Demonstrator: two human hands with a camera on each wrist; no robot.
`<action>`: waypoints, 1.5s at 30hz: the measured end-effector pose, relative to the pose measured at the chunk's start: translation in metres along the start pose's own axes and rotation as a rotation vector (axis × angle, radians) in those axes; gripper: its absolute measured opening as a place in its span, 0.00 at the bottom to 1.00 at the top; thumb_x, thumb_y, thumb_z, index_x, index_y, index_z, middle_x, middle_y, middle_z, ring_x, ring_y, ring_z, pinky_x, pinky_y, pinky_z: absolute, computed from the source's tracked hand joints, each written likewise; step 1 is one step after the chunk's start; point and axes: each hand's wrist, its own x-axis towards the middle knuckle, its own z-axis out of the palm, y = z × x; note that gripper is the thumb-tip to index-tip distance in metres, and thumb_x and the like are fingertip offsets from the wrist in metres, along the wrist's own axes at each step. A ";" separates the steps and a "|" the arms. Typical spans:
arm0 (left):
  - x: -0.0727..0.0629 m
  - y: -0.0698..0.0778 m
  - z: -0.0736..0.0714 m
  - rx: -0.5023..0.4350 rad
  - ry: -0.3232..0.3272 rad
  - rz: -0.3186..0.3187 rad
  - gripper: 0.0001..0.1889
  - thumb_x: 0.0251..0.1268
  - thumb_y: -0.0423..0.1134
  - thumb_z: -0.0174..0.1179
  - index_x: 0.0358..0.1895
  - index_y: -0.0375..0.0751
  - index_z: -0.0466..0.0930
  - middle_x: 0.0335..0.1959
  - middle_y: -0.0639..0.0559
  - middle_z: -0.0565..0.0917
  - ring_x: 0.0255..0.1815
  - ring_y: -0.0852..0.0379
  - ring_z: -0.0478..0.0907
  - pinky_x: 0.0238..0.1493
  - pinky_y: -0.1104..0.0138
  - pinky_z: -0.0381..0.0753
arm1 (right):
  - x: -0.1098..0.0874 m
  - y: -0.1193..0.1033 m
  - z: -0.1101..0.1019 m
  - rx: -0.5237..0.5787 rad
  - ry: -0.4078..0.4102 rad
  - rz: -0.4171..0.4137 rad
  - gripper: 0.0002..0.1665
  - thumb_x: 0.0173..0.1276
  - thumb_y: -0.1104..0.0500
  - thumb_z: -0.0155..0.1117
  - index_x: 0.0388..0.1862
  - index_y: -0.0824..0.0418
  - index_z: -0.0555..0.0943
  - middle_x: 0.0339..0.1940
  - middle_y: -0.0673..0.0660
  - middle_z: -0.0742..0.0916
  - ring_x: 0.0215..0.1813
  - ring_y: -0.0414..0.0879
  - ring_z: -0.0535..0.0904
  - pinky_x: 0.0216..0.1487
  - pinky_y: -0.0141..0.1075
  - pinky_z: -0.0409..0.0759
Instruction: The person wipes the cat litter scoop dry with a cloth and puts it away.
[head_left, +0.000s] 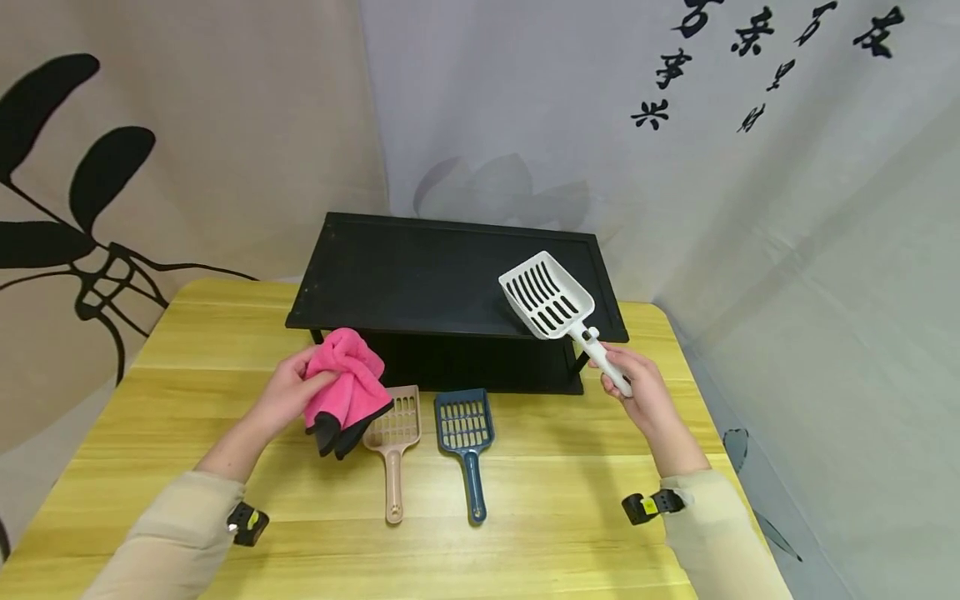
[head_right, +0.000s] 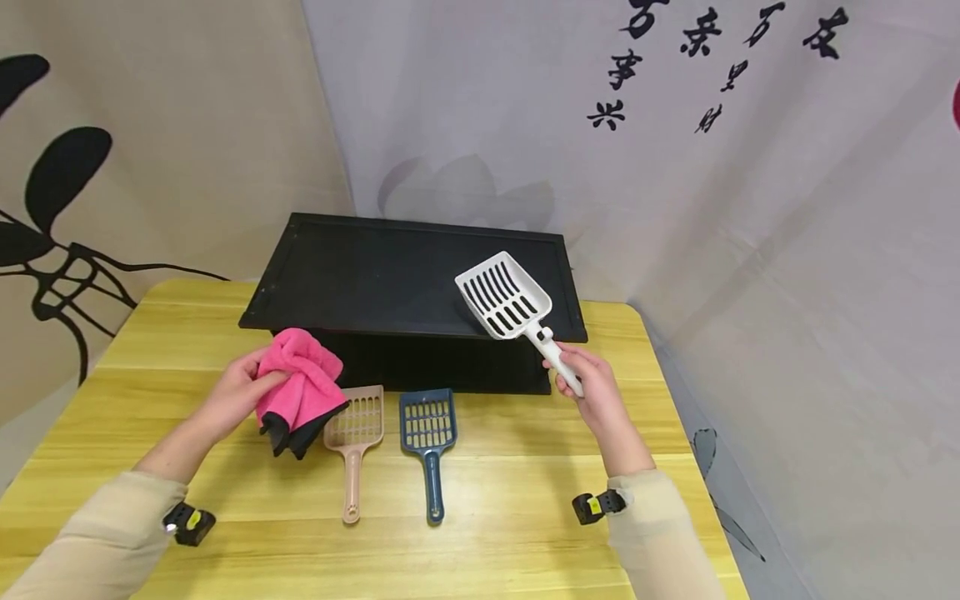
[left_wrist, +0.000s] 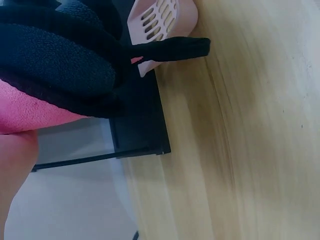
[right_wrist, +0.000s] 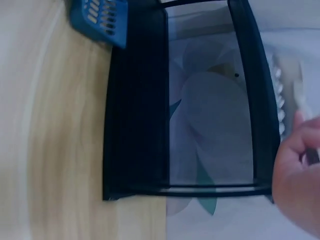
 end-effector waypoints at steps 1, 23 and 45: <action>0.000 0.000 0.000 0.000 0.004 0.001 0.18 0.66 0.36 0.55 0.55 0.29 0.69 0.30 0.64 0.77 0.28 0.69 0.75 0.32 0.74 0.78 | 0.002 -0.002 0.003 0.005 0.016 0.011 0.13 0.73 0.62 0.44 0.43 0.52 0.77 0.29 0.48 0.84 0.20 0.34 0.71 0.21 0.21 0.67; -0.001 0.002 0.008 0.001 -0.025 0.014 0.19 0.65 0.34 0.55 0.56 0.28 0.67 0.31 0.63 0.78 0.29 0.68 0.77 0.33 0.73 0.80 | 0.003 -0.020 0.016 -0.384 -0.027 0.154 0.29 0.73 0.57 0.43 0.66 0.75 0.56 0.35 0.53 0.79 0.29 0.38 0.76 0.29 0.29 0.78; -0.002 0.003 0.006 0.029 -0.040 -0.006 0.23 0.67 0.37 0.54 0.60 0.28 0.65 0.32 0.70 0.77 0.31 0.69 0.77 0.35 0.74 0.80 | 0.018 -0.009 0.017 -0.167 -0.018 0.197 0.27 0.73 0.57 0.48 0.61 0.75 0.59 0.30 0.50 0.73 0.25 0.35 0.71 0.29 0.24 0.74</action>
